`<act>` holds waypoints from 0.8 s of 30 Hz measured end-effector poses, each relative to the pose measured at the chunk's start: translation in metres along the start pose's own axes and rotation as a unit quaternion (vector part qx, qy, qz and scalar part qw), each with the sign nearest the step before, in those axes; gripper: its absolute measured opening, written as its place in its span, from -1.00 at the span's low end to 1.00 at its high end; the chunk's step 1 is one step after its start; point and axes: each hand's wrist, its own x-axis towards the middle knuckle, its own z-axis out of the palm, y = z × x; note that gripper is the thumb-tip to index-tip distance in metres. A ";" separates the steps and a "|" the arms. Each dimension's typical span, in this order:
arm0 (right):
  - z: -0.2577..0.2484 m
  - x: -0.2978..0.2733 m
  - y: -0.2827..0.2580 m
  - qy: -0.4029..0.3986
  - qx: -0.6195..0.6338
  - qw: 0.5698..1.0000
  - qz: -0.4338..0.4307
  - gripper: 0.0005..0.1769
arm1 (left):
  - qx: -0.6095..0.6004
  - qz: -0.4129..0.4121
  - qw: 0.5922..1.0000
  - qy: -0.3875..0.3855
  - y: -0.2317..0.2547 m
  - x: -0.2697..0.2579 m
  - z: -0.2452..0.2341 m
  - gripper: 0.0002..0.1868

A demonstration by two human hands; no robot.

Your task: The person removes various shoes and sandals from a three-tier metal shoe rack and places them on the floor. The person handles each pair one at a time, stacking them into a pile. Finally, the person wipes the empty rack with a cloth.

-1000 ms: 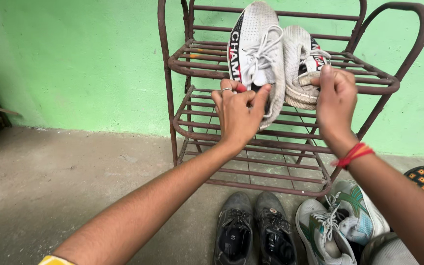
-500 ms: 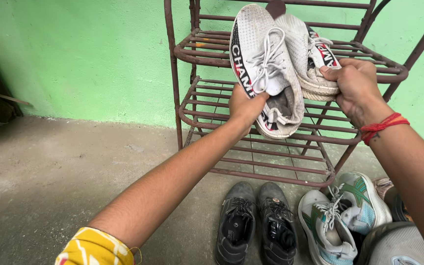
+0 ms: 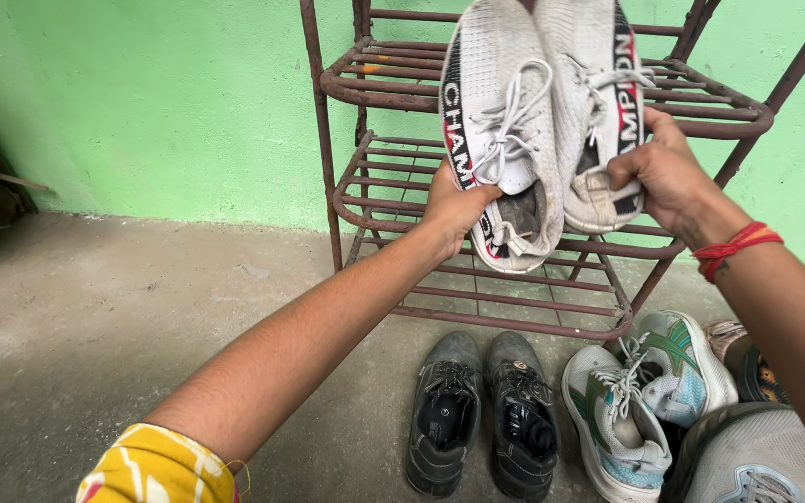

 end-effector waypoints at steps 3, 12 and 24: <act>0.003 -0.002 0.008 0.000 0.017 1.000 -0.015 0.05 | 0.003 -0.017 1.000 0.000 0.002 -0.003 0.000 -0.40; 0.011 -0.027 -0.008 -0.016 0.129 0.991 0.036 -0.78 | -0.005 -0.029 0.999 -0.026 -0.001 -0.012 -0.012 -0.32; 0.018 -0.082 0.041 0.023 0.209 0.976 0.050 -0.57 | 0.072 -0.108 0.984 -0.122 -0.009 -0.063 -0.016 -0.42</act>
